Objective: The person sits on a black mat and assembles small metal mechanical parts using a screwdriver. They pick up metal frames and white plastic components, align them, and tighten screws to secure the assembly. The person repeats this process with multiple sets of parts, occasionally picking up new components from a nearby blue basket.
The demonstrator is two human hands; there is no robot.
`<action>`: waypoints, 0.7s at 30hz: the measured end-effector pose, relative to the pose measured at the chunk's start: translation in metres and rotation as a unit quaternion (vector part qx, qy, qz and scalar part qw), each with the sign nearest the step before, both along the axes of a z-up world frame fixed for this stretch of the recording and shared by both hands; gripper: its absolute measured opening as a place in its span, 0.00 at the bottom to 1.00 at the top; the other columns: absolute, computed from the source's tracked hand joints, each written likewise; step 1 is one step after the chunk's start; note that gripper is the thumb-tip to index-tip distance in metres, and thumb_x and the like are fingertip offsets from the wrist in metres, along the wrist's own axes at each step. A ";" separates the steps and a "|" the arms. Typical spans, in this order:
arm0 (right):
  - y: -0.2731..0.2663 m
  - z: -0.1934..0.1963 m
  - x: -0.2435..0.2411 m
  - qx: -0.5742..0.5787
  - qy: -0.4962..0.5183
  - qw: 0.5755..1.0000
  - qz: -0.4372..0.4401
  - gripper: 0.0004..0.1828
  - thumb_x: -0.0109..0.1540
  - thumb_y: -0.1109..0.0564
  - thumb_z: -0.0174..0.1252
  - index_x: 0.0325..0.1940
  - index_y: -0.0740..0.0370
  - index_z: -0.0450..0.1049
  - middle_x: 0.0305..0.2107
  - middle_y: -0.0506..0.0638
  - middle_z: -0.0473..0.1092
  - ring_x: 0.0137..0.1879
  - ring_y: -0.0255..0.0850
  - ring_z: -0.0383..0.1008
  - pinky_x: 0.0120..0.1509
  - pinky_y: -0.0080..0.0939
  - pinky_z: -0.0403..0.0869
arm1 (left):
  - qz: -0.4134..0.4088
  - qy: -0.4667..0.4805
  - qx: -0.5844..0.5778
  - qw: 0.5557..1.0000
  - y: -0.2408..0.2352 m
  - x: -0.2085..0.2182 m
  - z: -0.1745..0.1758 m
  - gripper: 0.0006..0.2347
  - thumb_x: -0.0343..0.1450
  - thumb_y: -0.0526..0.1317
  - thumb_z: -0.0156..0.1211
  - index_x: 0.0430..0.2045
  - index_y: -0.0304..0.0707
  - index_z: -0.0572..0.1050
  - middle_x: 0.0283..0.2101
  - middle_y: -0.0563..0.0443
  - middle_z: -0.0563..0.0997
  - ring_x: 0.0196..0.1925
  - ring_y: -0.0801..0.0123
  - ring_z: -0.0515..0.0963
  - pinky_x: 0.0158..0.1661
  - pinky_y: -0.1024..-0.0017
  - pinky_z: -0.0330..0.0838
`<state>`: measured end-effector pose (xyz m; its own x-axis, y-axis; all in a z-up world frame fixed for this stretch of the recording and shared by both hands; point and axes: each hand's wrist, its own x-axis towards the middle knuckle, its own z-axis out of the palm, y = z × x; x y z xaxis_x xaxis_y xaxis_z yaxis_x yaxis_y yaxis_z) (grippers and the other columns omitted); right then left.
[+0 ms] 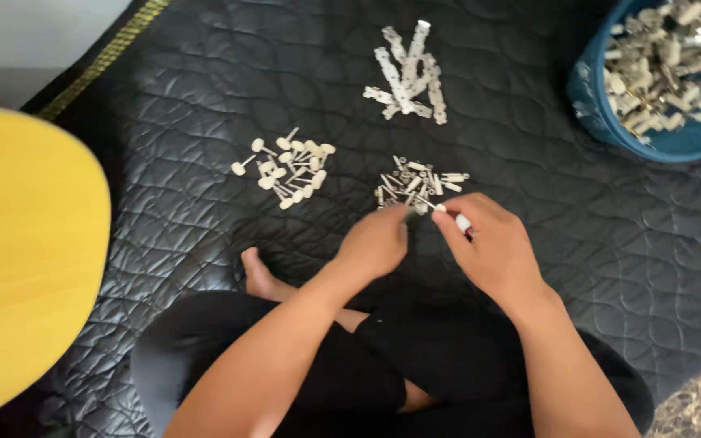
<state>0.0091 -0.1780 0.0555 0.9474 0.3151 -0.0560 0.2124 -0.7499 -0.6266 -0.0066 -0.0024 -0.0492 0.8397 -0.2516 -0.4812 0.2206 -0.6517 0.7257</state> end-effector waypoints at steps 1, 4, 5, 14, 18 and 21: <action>0.004 -0.001 -0.002 -0.001 -0.002 1.000 0.008 0.08 0.67 0.51 0.60 0.41 0.55 0.78 0.29 0.49 0.74 0.41 0.47 0.78 0.41 0.43 0.76 | 0.008 -0.002 -0.001 1.000 0.000 -0.001 0.012 0.12 0.72 0.41 0.47 0.44 0.44 0.77 0.39 0.41 0.83 0.45 0.48 0.83 0.45 0.54 0.78; 0.017 -0.002 -0.009 0.015 -0.049 0.998 0.026 0.06 0.66 0.53 0.61 0.40 0.56 0.78 0.27 0.50 0.73 0.39 0.50 0.77 0.39 0.43 0.76 | -0.046 -0.007 0.013 0.999 -0.002 -0.008 0.025 0.13 0.71 0.39 0.47 0.44 0.44 0.78 0.39 0.44 0.84 0.46 0.49 0.84 0.44 0.57 0.79; 0.022 -0.002 -0.011 0.009 -0.057 0.998 0.033 0.05 0.65 0.53 0.61 0.40 0.55 0.78 0.27 0.49 0.73 0.38 0.49 0.77 0.38 0.43 0.76 | -0.077 -0.013 0.029 0.996 -0.005 -0.010 0.015 0.13 0.71 0.41 0.46 0.43 0.48 0.78 0.40 0.47 0.84 0.45 0.50 0.84 0.44 0.56 0.79; 0.092 0.015 0.001 -0.024 -0.127 0.983 0.131 0.06 0.66 0.52 0.61 0.43 0.54 0.79 0.27 0.47 0.72 0.36 0.47 0.76 0.40 0.42 0.76 | -0.104 0.036 0.048 0.993 -0.006 -0.008 0.032 0.15 0.69 0.41 0.45 0.36 0.37 0.81 0.39 0.42 0.84 0.45 0.46 0.84 0.45 0.50 0.77; 0.131 0.025 0.018 -0.066 -0.157 0.975 0.144 0.11 0.68 0.47 0.59 0.49 0.54 0.78 0.30 0.48 0.73 0.38 0.45 0.77 0.42 0.42 0.77 | -0.111 0.000 0.020 0.994 0.005 -0.009 0.055 0.16 0.69 0.39 0.42 0.39 0.33 0.80 0.43 0.40 0.82 0.49 0.45 0.82 0.49 0.49 0.75; 0.132 0.029 0.018 -0.098 -0.159 0.972 0.144 0.15 0.67 0.47 0.60 0.54 0.53 0.76 0.34 0.48 0.73 0.42 0.46 0.77 0.44 0.44 0.76 | -0.113 -0.023 0.005 0.993 0.014 -0.007 0.069 0.17 0.69 0.38 0.40 0.40 0.31 0.79 0.46 0.39 0.82 0.51 0.44 0.81 0.51 0.48 0.73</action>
